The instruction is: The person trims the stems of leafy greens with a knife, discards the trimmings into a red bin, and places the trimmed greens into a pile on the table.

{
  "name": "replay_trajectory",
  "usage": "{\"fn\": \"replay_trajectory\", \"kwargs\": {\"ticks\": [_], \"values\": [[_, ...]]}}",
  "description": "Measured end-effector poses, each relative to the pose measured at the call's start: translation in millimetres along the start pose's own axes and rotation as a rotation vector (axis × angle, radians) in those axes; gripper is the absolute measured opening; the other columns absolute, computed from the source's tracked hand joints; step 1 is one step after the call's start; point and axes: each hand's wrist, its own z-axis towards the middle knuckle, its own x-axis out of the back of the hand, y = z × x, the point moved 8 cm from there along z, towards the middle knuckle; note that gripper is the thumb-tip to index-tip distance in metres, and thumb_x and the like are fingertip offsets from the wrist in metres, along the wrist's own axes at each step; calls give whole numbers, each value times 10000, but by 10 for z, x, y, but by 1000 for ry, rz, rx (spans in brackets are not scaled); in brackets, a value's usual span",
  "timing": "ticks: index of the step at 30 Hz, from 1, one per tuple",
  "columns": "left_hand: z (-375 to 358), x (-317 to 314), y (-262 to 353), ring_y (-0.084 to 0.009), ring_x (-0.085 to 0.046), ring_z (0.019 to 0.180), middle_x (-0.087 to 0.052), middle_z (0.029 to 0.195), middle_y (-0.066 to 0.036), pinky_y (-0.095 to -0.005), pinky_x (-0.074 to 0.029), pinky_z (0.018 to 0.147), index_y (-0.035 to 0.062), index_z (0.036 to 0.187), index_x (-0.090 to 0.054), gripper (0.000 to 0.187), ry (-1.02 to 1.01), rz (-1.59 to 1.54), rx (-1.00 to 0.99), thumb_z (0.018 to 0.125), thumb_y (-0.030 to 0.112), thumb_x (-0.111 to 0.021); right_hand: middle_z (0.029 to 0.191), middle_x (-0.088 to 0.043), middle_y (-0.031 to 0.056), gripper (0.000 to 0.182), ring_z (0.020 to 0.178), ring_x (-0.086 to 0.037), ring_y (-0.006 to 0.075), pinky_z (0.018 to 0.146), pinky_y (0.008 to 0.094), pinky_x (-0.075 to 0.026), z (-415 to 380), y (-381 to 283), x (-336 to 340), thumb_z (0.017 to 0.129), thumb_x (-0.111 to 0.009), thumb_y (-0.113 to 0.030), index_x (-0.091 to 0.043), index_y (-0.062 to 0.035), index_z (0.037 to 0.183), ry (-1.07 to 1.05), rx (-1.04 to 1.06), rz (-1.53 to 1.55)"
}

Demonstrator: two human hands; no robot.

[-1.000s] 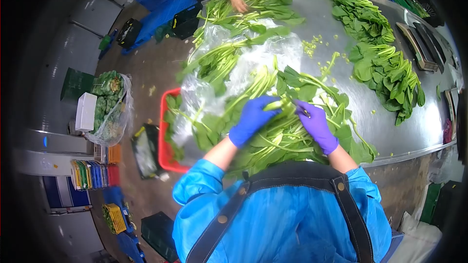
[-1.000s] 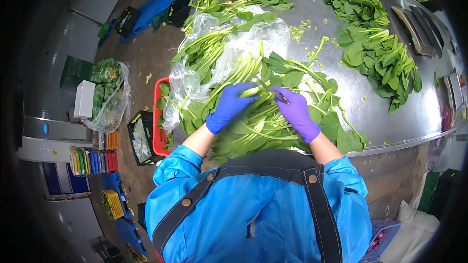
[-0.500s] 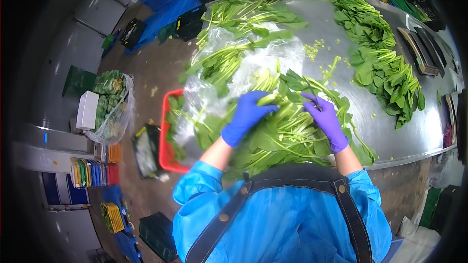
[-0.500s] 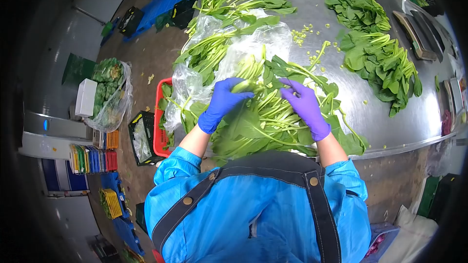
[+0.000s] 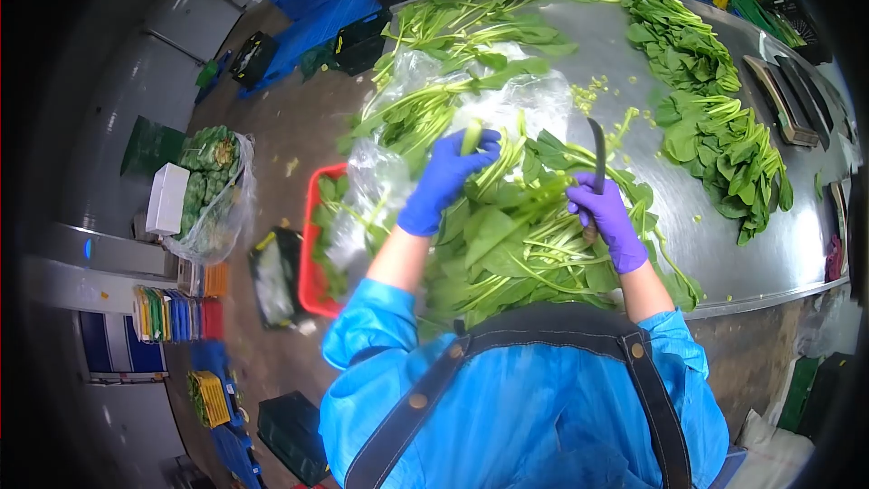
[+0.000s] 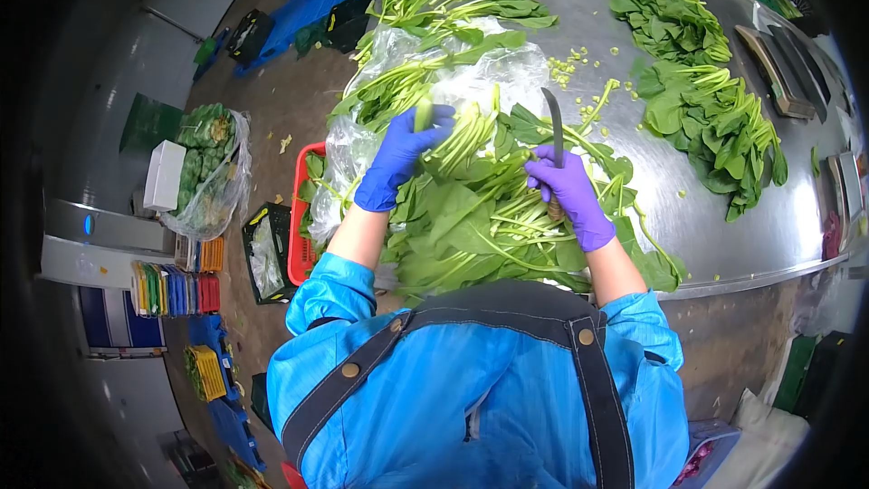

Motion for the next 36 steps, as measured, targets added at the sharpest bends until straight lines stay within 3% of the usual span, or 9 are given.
{"fn": "replay_trajectory", "kwargs": {"ticks": [6, 12, 14, 20, 24, 28, 30, 32, 36], "values": [[-139, -692, -312, -120, -570, 849, -637, 957, -57, -259, -462, 738, 19, 1074, -627, 480, -328, 439, -74, 650, 169, -794, 636, -590, 33, 300, 447, -491, 53, 397, 178, -372, -72, -112, -139, 793, -650, -137, -568, 26, 1031, -87, 33, -57], [-91, -434, -110, -93, -558, 796, -653, 910, -49, -248, -457, 705, -10, 1009, -640, 376, -318, 568, 36, 714, 194, -755, 638, -571, 7, 241, 504, -523, 44, 404, 173, -375, 3, -50, 95, 797, -629, -152, -620, -2, 985, -8, 31, -237], [-72, -58, 9, -96, -552, 801, -652, 901, -30, -253, -449, 729, 6, 1031, -632, 371, -149, 305, 98, 758, 244, -710, 645, -574, 7, 204, 501, -516, 45, 401, 175, -367, 100, 90, 354, 802, -620, -160, -641, -13, 943, 73, 4, -155], [37, 919, -224, -202, -588, 967, -619, 1045, -116, -314, -462, 819, -15, 1218, -478, 478, 188, -508, 58, 876, 308, -559, 725, -632, 67, 569, 384, -414, 63, 363, 189, -323, 121, 403, 1034, 837, -630, -205, -400, -7, 1318, 372, 12, -17], [170, 1023, -382, -201, -587, 901, -612, 1004, -120, -321, -467, 786, -25, 1215, -470, 463, 70, -721, 129, 876, 273, -568, 726, -632, 71, 523, 376, -405, 61, 361, 186, -324, 17, 393, 1070, 860, -593, -212, -417, -24, 1315, 383, 14, -24], [429, 965, -459, -193, -598, 704, -610, 783, -79, -311, -505, 683, -21, 1064, -584, 375, 72, -159, 128, 804, 247, -617, 716, -625, 49, 438, 389, -408, 56, 368, 182, -325, -15, 393, 931, 867, -572, -212, -494, -31, 1259, 314, 11, -71], [586, 824, -590, -242, -607, 684, -602, 717, -87, -350, -494, 661, 28, 1028, -607, 335, 111, 605, 143, 772, 243, -621, 710, -622, 40, 413, 395, -408, 50, 374, 175, -325, -76, 361, 833, 868, -564, -205, -517, -22, 1236, 330, 2, -88], [656, 344, -900, -308, -612, 721, -620, 774, -141, -408, -487, 678, 61, 1013, -618, 361, 80, 1121, -314, 733, 288, -639, 707, -621, 37, 416, 404, -414, 48, 381, 172, -331, -51, 398, 748, 868, -561, -199, -512, -22, 1242, 274, -3, -132], [700, 201, -1289, -335, -604, 792, -636, 877, -170, -406, -472, 690, 75, 1002, -634, 381, 197, 1314, -155, 704, 313, -642, 712, -619, 23, 403, 427, -428, 43, 395, 175, -344, -75, 446, 688, 869, -561, -204, -525, -46, 1237, 242, -65, -170]]}}
